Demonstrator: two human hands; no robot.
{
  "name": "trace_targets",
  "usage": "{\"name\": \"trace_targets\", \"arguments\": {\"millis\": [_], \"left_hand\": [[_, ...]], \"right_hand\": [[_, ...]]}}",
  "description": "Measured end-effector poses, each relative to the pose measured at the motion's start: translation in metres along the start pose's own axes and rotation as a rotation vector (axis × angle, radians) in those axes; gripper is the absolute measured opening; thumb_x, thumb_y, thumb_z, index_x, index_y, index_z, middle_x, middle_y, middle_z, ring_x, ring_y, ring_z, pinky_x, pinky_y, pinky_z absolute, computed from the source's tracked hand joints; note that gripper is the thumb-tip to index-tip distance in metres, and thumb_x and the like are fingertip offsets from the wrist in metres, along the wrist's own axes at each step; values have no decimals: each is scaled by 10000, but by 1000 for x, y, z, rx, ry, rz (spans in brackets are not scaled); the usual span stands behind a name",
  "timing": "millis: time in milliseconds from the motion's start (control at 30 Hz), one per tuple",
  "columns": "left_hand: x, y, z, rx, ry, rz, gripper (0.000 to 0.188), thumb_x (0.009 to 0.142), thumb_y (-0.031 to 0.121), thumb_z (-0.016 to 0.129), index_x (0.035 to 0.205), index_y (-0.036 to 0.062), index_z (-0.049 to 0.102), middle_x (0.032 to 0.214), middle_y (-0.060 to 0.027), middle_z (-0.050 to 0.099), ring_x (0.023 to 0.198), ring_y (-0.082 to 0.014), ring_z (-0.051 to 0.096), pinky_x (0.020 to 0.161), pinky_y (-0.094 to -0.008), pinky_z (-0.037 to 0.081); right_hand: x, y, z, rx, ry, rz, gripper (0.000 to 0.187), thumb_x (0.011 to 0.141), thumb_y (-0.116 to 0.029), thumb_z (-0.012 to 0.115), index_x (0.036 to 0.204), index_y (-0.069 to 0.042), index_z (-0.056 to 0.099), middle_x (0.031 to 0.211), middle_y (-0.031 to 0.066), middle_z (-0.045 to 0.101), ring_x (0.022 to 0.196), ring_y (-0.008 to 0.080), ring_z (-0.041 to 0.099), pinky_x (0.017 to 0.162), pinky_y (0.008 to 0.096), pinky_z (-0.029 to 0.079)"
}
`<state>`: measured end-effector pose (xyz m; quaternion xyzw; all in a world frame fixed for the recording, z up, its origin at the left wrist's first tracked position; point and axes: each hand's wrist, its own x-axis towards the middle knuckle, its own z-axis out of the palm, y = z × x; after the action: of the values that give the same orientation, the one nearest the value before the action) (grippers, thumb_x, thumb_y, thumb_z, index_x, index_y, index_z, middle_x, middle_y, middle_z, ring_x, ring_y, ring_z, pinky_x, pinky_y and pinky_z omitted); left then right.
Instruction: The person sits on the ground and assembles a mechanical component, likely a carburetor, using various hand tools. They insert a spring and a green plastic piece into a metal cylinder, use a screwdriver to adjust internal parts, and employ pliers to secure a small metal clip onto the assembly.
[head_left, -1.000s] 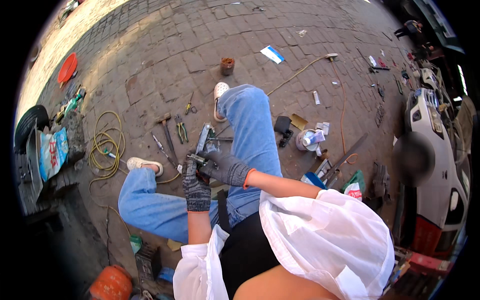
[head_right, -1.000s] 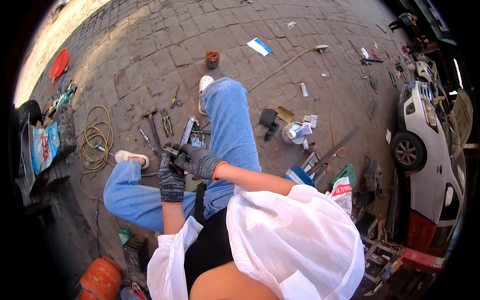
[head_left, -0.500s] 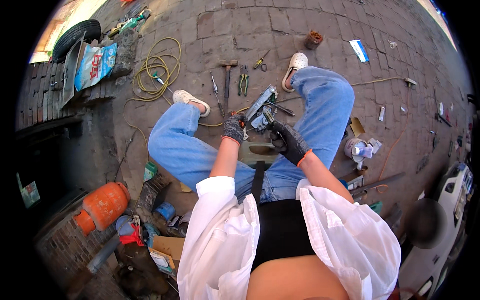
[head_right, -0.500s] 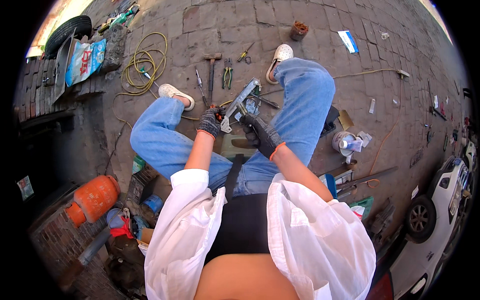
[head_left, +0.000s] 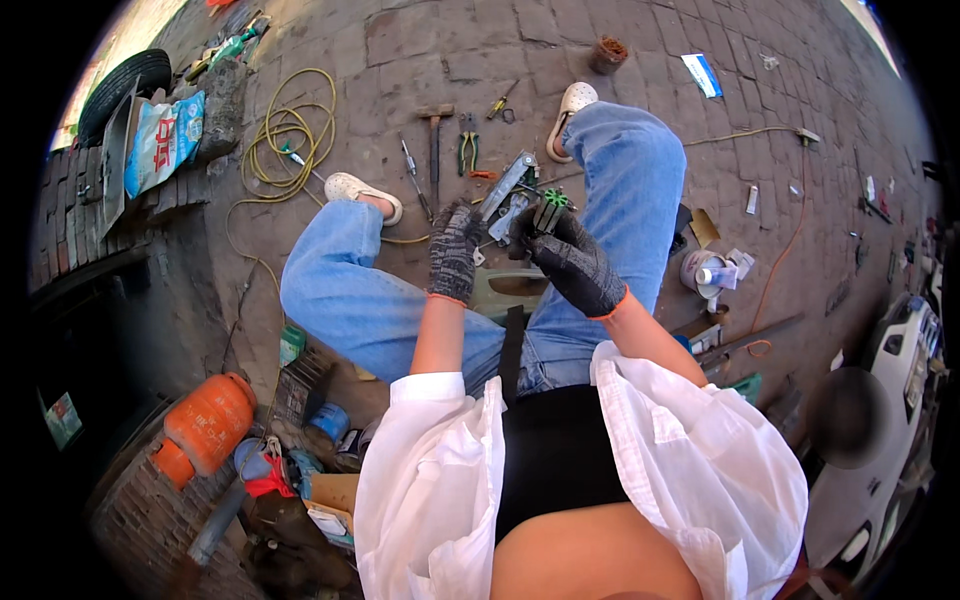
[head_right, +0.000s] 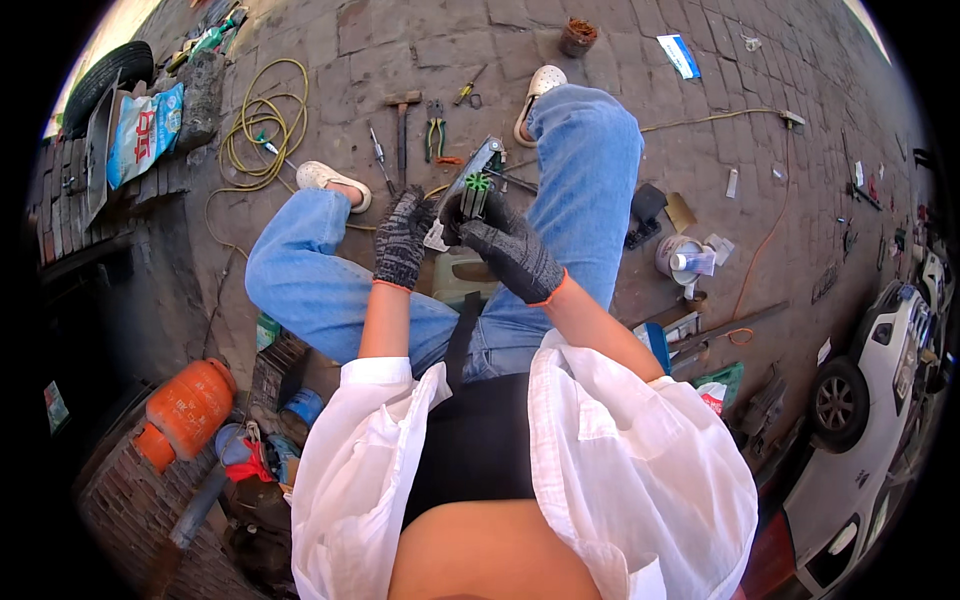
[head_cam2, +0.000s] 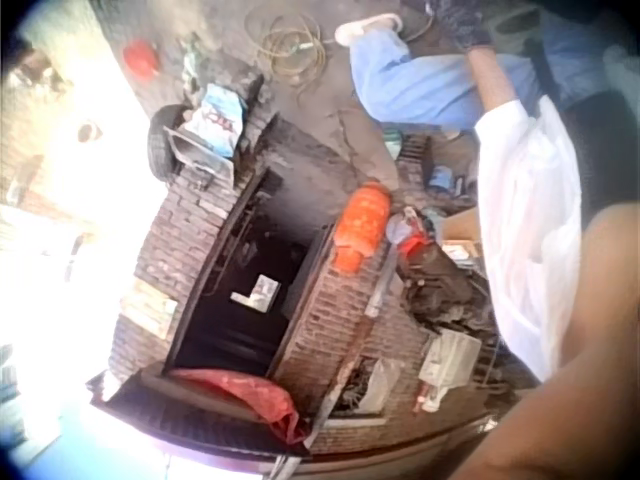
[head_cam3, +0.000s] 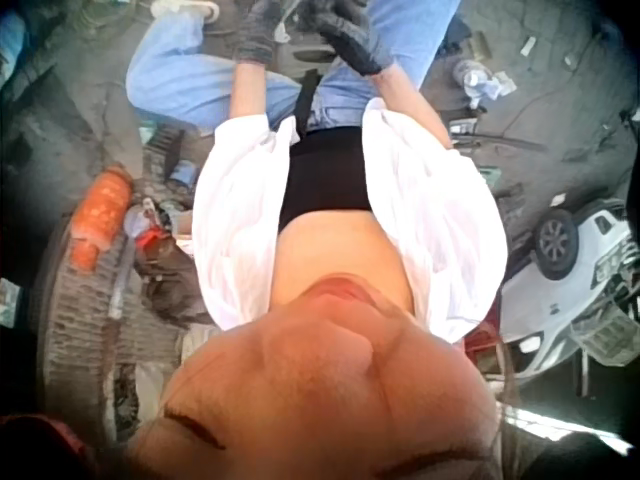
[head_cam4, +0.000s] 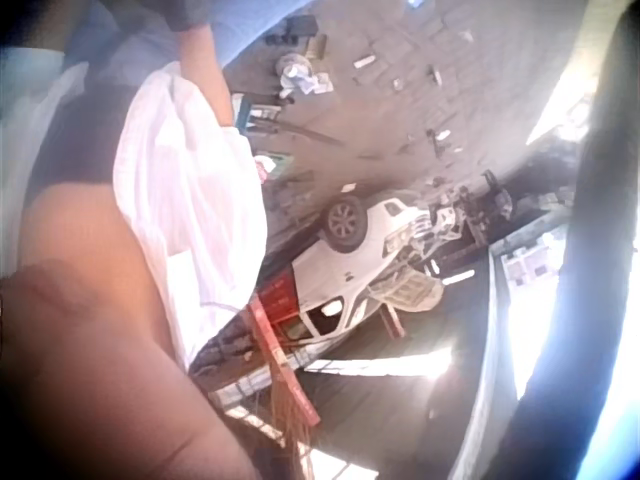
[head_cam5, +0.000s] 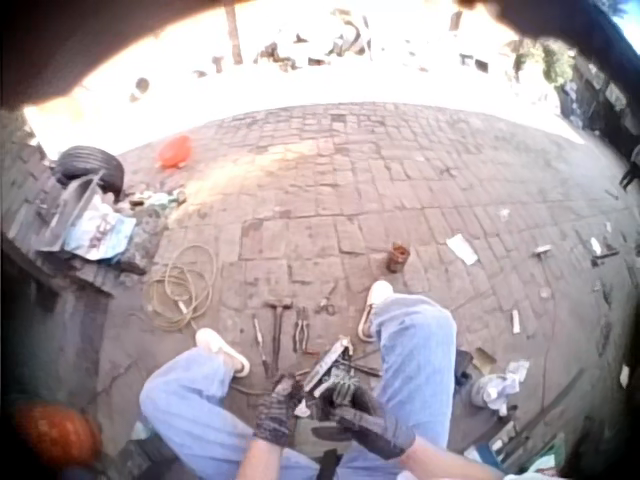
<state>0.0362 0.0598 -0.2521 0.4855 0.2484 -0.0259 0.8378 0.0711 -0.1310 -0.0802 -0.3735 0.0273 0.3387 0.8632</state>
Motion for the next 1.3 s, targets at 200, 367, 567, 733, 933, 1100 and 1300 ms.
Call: {"name": "trace_targets", "arguments": {"millis": [200,367,567,733,933,1100,1300], "left_hand": [[-120,110,99,-544,-198,-137,381,900,223,515,1225,37,445,1118,-78,527,1015,-161,532,846,-284,470],[-139,125,109,-513,-301,46,430,936,290,425,1281,35,391,1239,-110,470,1134,-212,478,958,-351,404],[-151,152,110,-820,-392,-50,441,883,304,530,1209,17,456,1123,-108,543,1038,-214,532,910,-334,440],[-158,155,110,-779,-443,-64,449,890,357,507,1171,8,480,1099,-122,554,1004,-207,552,874,-329,467],[-160,152,111,-855,-360,-195,431,907,408,451,1134,46,509,1032,-115,579,946,-216,570,853,-355,470],[-161,153,116,-875,-305,-194,399,911,403,449,1079,52,536,976,-101,589,888,-190,581,801,-325,491],[-150,129,100,-898,-352,-193,405,914,379,457,1082,20,538,981,-115,592,898,-205,580,814,-320,489]], "right_hand": [[-7,-7,33,-394,-109,-233,282,737,-35,680,1002,-53,588,1215,106,492,1094,194,498,931,319,400],[-20,-15,66,-838,-81,-517,379,703,-89,723,1057,-73,591,1246,139,477,1165,248,456,955,355,378],[-49,-32,82,-1154,-14,-776,451,631,-78,747,1064,-85,619,1081,113,575,1032,260,527,868,363,424],[-59,-35,99,-1234,-23,-887,465,600,-79,747,1050,-95,634,988,92,605,924,259,572,804,364,449],[-62,-35,99,-1332,-15,-884,452,596,-84,744,1036,-100,643,987,91,612,909,253,587,782,351,463],[-64,-33,92,-1286,20,-913,448,596,-75,739,1034,-94,644,978,93,621,879,244,599,766,343,472],[-68,-33,87,-1279,-27,-928,448,601,-53,749,1033,-60,632,984,94,629,904,233,593,769,332,467]]}}
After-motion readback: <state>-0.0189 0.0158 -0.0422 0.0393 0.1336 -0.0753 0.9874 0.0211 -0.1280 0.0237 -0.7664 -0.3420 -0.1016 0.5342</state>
